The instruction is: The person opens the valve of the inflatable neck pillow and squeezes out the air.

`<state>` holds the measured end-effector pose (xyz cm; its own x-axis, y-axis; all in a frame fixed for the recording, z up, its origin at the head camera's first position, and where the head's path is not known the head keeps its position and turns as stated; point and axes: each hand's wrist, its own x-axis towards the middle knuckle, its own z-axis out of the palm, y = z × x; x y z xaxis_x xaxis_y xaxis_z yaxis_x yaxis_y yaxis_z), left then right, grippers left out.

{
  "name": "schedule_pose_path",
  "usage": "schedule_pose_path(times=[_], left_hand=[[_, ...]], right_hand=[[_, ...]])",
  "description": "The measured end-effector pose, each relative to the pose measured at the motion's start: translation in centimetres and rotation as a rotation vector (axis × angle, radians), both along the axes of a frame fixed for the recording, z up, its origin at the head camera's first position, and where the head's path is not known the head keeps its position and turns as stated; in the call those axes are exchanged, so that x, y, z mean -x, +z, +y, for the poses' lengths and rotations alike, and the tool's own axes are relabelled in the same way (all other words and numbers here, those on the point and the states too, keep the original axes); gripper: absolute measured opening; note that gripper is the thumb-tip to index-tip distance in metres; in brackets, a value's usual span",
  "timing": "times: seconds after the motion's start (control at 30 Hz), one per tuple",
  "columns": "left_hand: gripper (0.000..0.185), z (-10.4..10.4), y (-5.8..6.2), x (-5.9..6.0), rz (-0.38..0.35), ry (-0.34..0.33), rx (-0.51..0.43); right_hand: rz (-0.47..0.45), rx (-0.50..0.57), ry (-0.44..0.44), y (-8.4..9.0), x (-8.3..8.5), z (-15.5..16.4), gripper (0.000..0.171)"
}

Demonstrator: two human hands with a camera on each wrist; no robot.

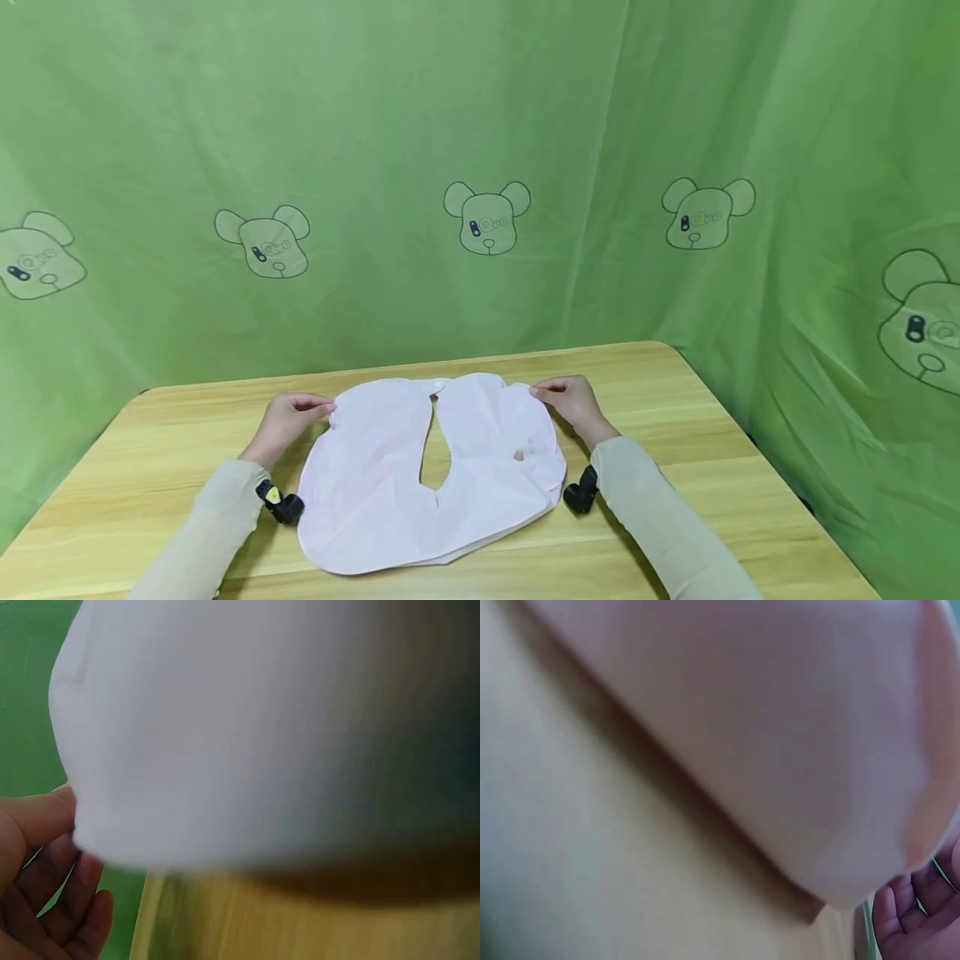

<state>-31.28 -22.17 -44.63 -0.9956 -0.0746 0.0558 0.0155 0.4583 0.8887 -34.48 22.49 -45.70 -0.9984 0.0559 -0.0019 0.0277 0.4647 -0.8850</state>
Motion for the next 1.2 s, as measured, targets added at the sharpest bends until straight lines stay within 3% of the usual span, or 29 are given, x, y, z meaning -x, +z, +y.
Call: schedule_pose_path(times=[0.73,1.2], left_hand=[[0.015,-1.3,-0.4,0.4,0.042,0.021,0.063],[0.015,-1.9,-0.8,1.3,0.066,0.031,0.111]], right_hand=[[-0.003,0.082,-0.07,-0.7,0.4,0.5,0.026],[0.019,0.096,-0.071,-0.6,0.6,0.4,0.026]])
